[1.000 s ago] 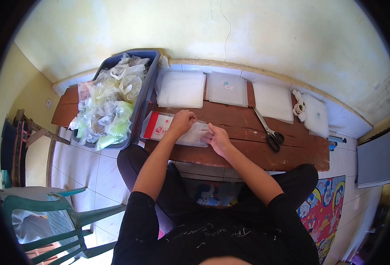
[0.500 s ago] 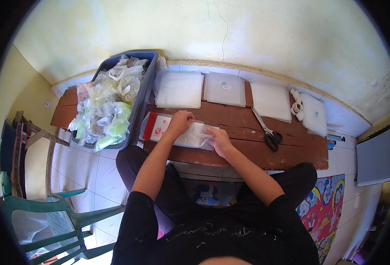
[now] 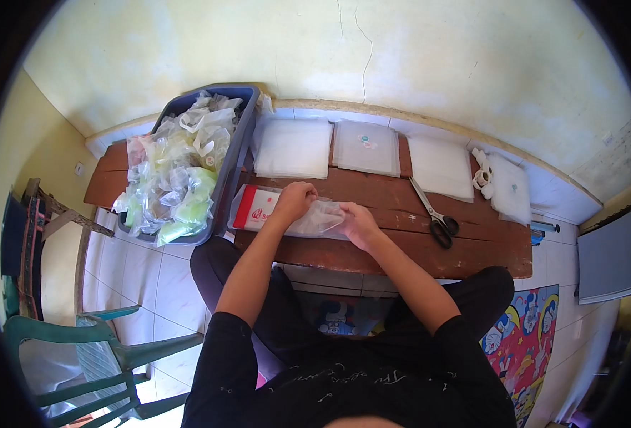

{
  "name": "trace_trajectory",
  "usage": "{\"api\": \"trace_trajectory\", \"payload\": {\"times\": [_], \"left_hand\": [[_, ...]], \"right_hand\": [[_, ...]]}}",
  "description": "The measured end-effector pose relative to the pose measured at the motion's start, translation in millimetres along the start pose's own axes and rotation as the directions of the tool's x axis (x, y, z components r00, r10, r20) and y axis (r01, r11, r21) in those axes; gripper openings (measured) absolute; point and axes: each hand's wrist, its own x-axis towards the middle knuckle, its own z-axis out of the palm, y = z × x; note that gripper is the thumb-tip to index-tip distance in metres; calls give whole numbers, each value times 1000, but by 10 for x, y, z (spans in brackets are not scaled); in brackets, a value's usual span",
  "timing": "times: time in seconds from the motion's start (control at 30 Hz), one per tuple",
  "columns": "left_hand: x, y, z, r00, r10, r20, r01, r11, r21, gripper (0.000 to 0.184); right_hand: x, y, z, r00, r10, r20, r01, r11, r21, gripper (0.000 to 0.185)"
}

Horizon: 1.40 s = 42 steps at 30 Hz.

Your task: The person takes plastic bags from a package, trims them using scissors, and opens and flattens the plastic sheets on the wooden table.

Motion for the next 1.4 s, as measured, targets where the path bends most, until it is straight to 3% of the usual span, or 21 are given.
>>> {"api": "trace_trajectory", "payload": {"times": [0.03, 0.13, 0.43, 0.67, 0.93, 1.13, 1.17, 1.23, 1.4], "left_hand": [[6, -5, 3, 1000, -1, 3, 1, 1000, -3, 10], [7, -12, -8, 999, -34, 30, 35, 999, -18, 11], [-3, 24, -31, 999, -28, 41, 27, 999, 24, 11], [2, -2, 2, 1000, -5, 5, 5, 1000, 15, 10], [-9, -5, 16, 1000, 4, -11, -4, 1000, 21, 10], [8, -6, 20, 1000, -6, 10, 6, 999, 31, 12], [5, 4, 9, 1000, -7, 15, 6, 999, 34, 12], [6, -6, -10, 1000, -10, 18, 9, 999, 38, 12], [2, 19, 0, 1000, 0, 11, 0, 1000, 11, 12]], "right_hand": [[-31, -13, -3, 991, -105, -85, 101, 994, -45, 20], [-155, -92, -18, 962, -176, -209, 149, 979, -136, 18], [-194, -62, -171, 858, -365, -361, 297, 927, -231, 22], [-195, 67, -148, 931, -271, -245, 168, 913, -373, 22], [-38, 83, -160, 998, 19, -55, -18, 1000, 23, 25], [-39, 8, 86, 997, 76, 10, -76, 995, 58, 19], [-39, 19, 103, 997, 76, 10, -77, 995, 59, 19], [-38, 51, 128, 986, -65, -156, 41, 987, -156, 16], [29, 221, -90, 980, -191, -57, 178, 968, -175, 15]]}}
